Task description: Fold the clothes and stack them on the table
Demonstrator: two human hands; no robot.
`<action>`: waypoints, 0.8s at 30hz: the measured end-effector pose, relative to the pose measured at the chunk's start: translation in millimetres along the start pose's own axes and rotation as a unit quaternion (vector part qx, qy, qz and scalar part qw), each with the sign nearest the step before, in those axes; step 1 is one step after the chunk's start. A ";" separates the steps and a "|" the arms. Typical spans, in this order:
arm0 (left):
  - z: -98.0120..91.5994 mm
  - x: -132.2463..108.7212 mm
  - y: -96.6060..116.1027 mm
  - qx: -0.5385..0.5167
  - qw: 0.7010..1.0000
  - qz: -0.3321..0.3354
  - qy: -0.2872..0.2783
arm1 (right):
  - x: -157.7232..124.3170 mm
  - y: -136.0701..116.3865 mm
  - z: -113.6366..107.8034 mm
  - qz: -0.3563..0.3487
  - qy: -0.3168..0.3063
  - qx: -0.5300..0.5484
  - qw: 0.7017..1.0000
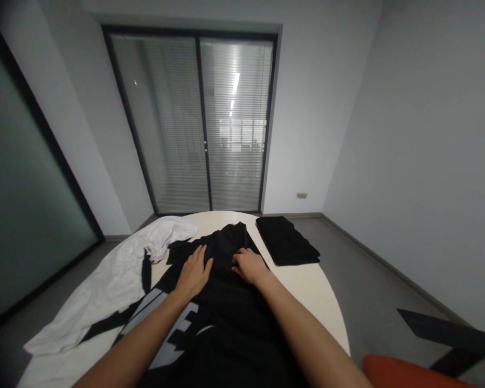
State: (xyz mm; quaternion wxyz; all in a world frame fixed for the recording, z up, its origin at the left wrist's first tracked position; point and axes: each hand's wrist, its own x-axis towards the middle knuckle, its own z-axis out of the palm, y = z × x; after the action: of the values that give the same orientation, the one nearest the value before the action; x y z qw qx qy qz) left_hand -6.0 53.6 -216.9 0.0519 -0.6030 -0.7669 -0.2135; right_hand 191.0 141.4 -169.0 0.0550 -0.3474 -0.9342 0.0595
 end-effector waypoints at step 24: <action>6.2 -3.6 -8.5 0.055 0.997 -0.041 -0.044 | 29.5 99.5 -17.8 0.337 0.180 0.033 0.924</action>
State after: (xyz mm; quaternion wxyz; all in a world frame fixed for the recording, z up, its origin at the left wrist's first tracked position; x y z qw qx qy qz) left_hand -12.0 51.3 -226.0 0.0420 -0.5763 -0.8029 -0.1461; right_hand 235.3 236.8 -164.5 0.2102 -0.6445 -0.7340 0.0417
